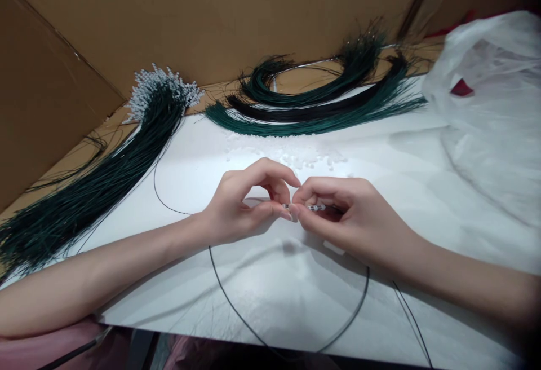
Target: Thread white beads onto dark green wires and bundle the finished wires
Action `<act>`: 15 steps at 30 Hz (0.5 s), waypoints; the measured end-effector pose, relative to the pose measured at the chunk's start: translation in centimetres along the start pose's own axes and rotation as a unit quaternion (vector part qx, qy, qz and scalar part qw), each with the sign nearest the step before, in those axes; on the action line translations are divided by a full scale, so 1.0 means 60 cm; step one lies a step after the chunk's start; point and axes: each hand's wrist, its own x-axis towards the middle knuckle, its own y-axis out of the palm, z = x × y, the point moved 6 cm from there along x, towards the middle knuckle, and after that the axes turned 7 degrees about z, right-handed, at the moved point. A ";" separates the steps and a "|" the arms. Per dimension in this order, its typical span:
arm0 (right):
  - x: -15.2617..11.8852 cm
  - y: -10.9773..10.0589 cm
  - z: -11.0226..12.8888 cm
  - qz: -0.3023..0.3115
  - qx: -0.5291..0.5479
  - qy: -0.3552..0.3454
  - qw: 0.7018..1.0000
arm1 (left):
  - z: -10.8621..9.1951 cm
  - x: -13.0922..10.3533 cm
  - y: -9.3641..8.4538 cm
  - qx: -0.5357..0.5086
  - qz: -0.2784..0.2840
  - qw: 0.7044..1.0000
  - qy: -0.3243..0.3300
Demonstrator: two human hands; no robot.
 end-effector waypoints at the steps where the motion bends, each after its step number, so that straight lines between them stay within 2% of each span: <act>1: 0.000 -0.001 0.000 -0.002 -0.002 -0.001 1.000 | 0.000 0.000 0.000 -0.001 -0.001 1.000 -0.001; 15: -0.002 -0.006 0.000 -0.023 -0.003 0.000 1.000 | 0.008 -0.004 -0.004 -0.040 -0.025 0.999 -0.021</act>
